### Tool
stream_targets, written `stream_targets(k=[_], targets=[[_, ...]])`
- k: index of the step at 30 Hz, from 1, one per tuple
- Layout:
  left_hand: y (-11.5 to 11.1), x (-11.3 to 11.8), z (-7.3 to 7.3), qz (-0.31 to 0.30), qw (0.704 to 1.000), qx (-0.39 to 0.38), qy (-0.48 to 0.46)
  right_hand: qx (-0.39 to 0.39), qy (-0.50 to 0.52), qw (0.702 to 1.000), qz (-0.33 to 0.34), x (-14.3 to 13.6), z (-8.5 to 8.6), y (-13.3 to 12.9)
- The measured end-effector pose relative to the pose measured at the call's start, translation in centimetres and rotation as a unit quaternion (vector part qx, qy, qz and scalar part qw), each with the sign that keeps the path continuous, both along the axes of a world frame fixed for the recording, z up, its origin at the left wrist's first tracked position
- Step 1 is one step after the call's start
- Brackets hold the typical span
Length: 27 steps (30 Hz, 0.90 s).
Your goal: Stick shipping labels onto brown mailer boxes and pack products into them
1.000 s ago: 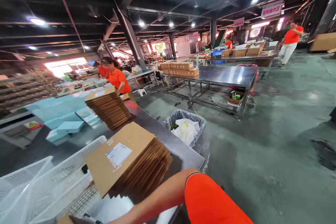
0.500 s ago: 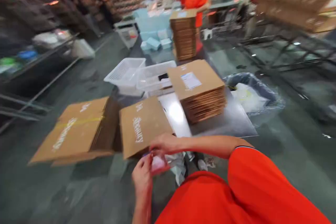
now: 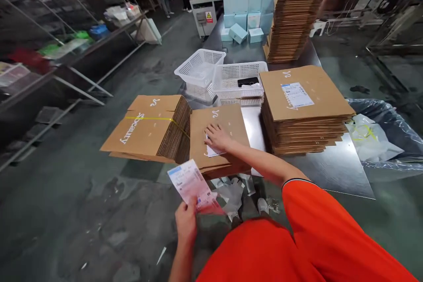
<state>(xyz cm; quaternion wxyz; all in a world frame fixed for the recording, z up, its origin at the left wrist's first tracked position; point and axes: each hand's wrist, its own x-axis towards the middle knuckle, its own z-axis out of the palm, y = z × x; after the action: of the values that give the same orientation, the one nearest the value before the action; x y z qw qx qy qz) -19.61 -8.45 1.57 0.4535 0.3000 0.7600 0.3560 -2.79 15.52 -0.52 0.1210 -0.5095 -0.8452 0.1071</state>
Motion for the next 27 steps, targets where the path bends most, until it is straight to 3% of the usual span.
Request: stream_targets(k=[3, 5, 6, 7, 9, 11, 12, 14, 17, 20, 24, 27], targets=[[4.1, -2.0, -0.2, -0.003, 0.997, 0.055, 0.047, -0.023, 0.011, 0.994, 0.106, -0.5, -0.9, -3.5], [6.5, -2.6, -0.6, -0.045, 0.996, 0.075, 0.024, -0.025, 0.04, 0.98, 0.194, 0.7, -1.3, -6.1], [7.2, -2.7, -0.7, -0.062, 0.995, 0.083, 0.013, -0.026, 0.058, 0.977, 0.205, 1.8, -1.4, -7.1], [7.6, -2.6, -0.8, -0.073, 0.993, 0.089, 0.012, -0.03, 0.077, 0.981, 0.174, 3.2, -1.4, -7.8], [7.4, -2.0, -0.6, -0.088, 0.991, 0.092, 0.039, -0.067, 0.113, 0.991, -0.011, 6.3, -1.3, -8.2], [6.3, -1.0, 0.0, -0.116, 0.987, 0.085, 0.068, -0.138, 0.162, 0.956, -0.201, 9.2, -0.9, -7.9], [5.7, -0.5, 0.5, -0.128, 0.985, 0.082, 0.079, -0.174, 0.196, 0.932, -0.248, 10.3, -0.5, -7.8], [4.6, 0.7, 1.4, -0.141, 0.983, 0.069, 0.09, -0.214, 0.277, 0.896, -0.272, 12.3, 0.6, -7.7], [4.1, 2.3, 2.4, -0.136, 0.988, 0.031, 0.06, -0.137, 0.367, 0.876, -0.281, 16.4, 3.3, -7.9], [4.6, 4.3, 2.8, -0.151, 0.989, 0.009, -0.01, 0.009, 0.366, 0.878, -0.309, 24.0, 7.1, -6.9], [4.7, 7.9, 2.9, -0.161, 0.986, 0.009, -0.04, 0.107, 0.163, 0.918, -0.345, 34.0, 12.5, -4.5], [5.5, 12.0, 2.8, -0.175, 0.984, 0.023, 0.04, 0.214, 0.006, 0.942, -0.258, 35.4, 17.5, -6.0]])
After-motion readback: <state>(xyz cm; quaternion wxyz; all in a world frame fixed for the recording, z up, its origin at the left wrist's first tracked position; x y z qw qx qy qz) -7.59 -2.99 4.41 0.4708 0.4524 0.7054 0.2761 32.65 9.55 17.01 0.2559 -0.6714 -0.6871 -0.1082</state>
